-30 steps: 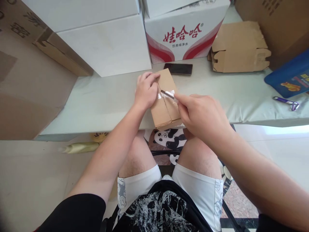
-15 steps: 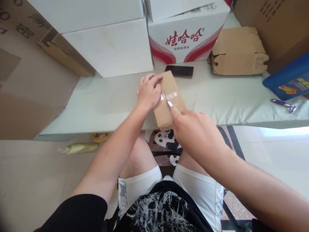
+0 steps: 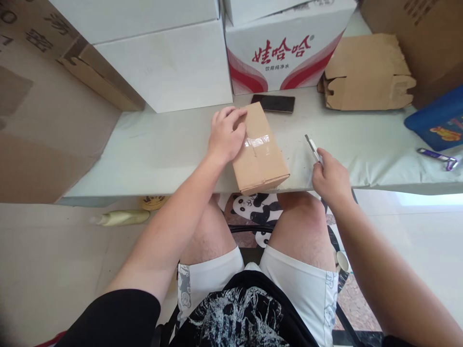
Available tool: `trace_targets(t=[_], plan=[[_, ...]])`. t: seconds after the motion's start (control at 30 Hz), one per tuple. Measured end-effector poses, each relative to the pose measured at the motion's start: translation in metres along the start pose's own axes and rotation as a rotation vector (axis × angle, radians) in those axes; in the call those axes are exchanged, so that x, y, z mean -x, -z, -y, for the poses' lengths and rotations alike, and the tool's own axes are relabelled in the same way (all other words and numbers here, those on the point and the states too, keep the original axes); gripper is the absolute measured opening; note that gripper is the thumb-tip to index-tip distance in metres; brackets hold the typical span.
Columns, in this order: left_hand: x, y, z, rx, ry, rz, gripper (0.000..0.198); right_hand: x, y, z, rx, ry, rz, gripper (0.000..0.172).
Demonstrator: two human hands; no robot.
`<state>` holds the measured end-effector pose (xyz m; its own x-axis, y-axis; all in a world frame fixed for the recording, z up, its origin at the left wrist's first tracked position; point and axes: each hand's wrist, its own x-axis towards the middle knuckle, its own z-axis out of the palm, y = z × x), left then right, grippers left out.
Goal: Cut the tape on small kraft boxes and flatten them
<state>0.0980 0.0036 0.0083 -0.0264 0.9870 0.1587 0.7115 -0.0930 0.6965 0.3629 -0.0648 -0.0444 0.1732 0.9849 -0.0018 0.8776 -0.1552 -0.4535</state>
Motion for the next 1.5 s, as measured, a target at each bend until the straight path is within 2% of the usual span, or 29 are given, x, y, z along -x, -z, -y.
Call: trace_targets(t=[0.07,0.13,0.27,0.43,0.53,0.63,0.73,0.8,0.93,1.07,1.13,1.2,1.33,1.4,1.5], plan=[[0.0,0.0,0.0,-0.006,0.002,0.002,0.036,-0.007,-0.014,-0.005,-0.047,0.032,0.004,0.061],[0.0,0.0,-0.001,-0.007,0.009,0.007,0.036,-0.007,-0.017,-0.002,-0.11,0.089,-0.04,0.061],[-0.001,0.0,-0.001,0.006,0.006,0.018,0.04,0.007,-0.003,0.019,-0.24,0.176,-0.121,0.036],[-0.002,0.0,0.002,-0.003,-0.011,0.023,0.041,0.028,0.019,0.043,-0.342,0.127,-0.159,0.023],[-0.003,-0.001,0.003,-0.012,-0.023,0.021,0.042,0.039,0.028,0.058,-0.347,0.189,-0.176,0.022],[-0.004,0.001,0.004,-0.002,-0.033,0.006,0.04,0.048,0.032,0.077,-0.317,0.325,-0.155,0.025],[-0.003,0.006,0.003,-0.006,-0.023,-0.007,0.036,0.054,0.027,0.093,-0.274,0.468,-0.113,0.033],[0.0,0.012,0.004,-0.006,0.011,-0.029,0.031,0.056,0.022,0.1,-0.228,0.485,-0.055,0.038],[0.005,0.025,0.013,0.05,0.084,-0.064,0.028,0.061,0.017,0.111,-0.125,0.439,0.047,0.057],[0.008,0.032,0.026,0.11,0.072,-0.052,0.03,0.067,0.02,0.124,-0.008,0.394,0.082,0.08],[0.009,0.035,0.029,0.145,0.063,-0.035,0.031,0.068,0.021,0.127,-0.001,0.389,0.086,0.085],[0.012,0.039,0.03,0.176,0.068,0.0,0.03,0.066,0.02,0.125,-0.037,0.387,0.048,0.08],[0.022,0.048,0.024,0.168,0.062,0.085,0.035,0.053,0.021,0.11,-0.179,0.336,-0.117,0.056],[0.027,0.052,0.018,0.16,0.086,0.105,0.042,0.044,0.026,0.103,-0.286,0.259,-0.167,0.043],[0.034,0.059,0.002,0.158,0.169,0.105,0.047,0.029,0.036,0.096,-0.444,0.037,-0.178,0.027]])
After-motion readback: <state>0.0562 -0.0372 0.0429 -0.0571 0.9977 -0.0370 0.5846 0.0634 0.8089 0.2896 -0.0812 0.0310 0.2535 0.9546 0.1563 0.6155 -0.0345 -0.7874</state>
